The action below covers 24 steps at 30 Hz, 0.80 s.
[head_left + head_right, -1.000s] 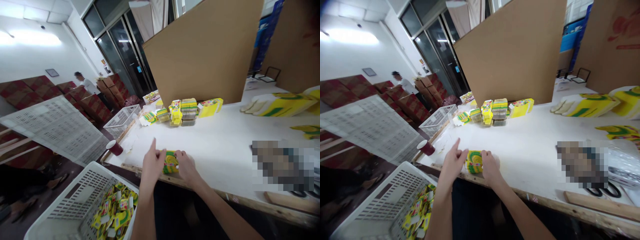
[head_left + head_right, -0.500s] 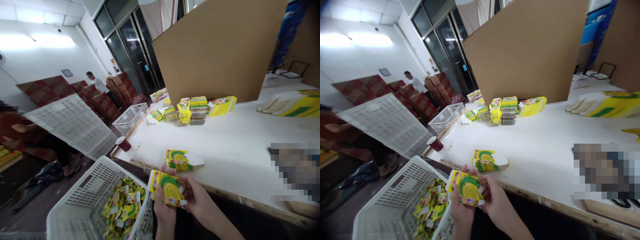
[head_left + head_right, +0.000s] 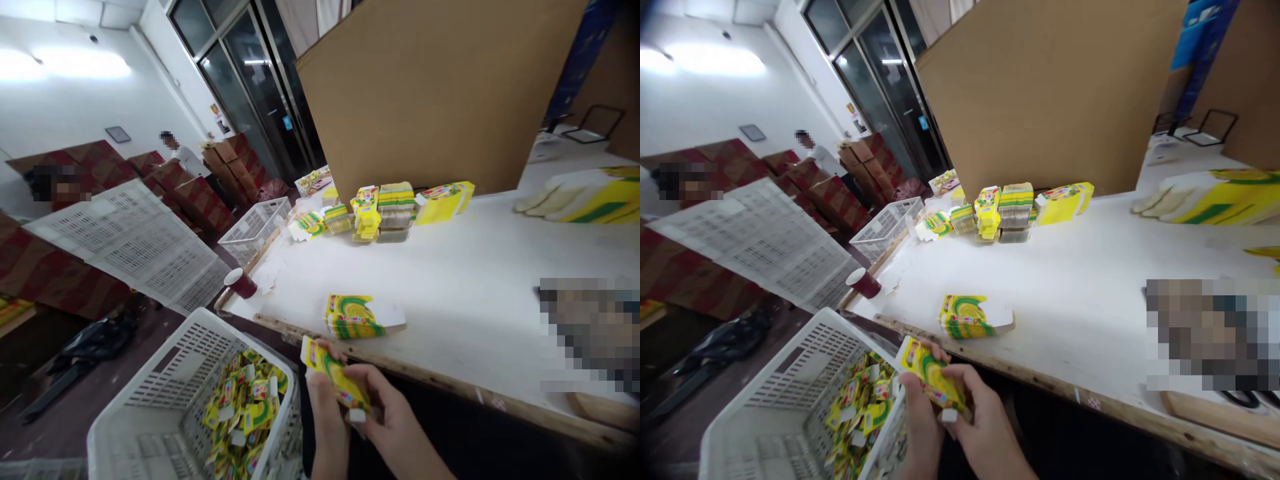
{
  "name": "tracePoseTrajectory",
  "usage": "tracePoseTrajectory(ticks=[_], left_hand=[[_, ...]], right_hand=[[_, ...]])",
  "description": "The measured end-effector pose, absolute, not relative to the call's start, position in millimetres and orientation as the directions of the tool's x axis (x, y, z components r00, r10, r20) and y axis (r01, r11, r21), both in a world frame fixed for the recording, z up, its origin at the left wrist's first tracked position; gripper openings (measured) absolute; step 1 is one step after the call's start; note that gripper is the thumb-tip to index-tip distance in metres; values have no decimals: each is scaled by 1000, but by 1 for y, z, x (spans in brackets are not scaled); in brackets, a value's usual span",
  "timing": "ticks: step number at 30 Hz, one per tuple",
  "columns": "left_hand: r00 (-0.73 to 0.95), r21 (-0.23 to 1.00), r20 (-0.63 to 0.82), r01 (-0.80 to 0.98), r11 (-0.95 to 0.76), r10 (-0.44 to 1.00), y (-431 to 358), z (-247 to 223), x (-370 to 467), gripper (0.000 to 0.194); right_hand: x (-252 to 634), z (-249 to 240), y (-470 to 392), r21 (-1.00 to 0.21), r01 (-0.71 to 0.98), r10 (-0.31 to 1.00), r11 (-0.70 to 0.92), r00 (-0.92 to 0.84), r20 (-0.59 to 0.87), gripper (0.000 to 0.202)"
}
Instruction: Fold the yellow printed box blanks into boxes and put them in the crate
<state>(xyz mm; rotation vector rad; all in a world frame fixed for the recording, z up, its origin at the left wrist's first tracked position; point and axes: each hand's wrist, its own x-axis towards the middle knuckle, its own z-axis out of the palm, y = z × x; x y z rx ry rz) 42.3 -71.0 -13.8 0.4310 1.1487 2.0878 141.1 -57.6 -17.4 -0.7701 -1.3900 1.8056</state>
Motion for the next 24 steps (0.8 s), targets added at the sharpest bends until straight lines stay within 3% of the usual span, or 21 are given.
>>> tracePoseTrajectory(ticks=[2, 6, 9, 15, 20, 23, 24], left_hand=[[-698, 890, 3, -324, -320, 716, -61, -1, 37, 72], [-600, 997, 79, 35, -72, 796, -18, 43, 15, 85], [-501, 960, 60, 266, 87, 864, 25, 71, 1, 87], [-536, 933, 87, 339, 120, 840, 80, 96, -11, 82], [-550, 938, 121, 335, 85, 827, 65, 86, -9, 76], [-543, 969, 173, 243, -43, 822, 28, 53, 15, 72], [-540, 982, 186, 89, -164, 821, 13, 39, 26, 75]], right_hand=[[150, -11, -51, -960, -217, 867, -175, -496, -46, 36], [174, 4, -38, -966, -243, 938, -85, -347, 5, 39], [187, 12, -35, -976, -217, 953, -29, -299, 39, 39], [194, 12, -42, -983, -179, 960, -32, -281, 20, 41], [193, 4, -37, -974, -222, 954, -40, -300, 30, 40], [190, -3, -31, -967, -253, 971, -39, -239, 23, 42], [188, -4, -30, -964, -263, 974, -41, -224, 19, 43]])
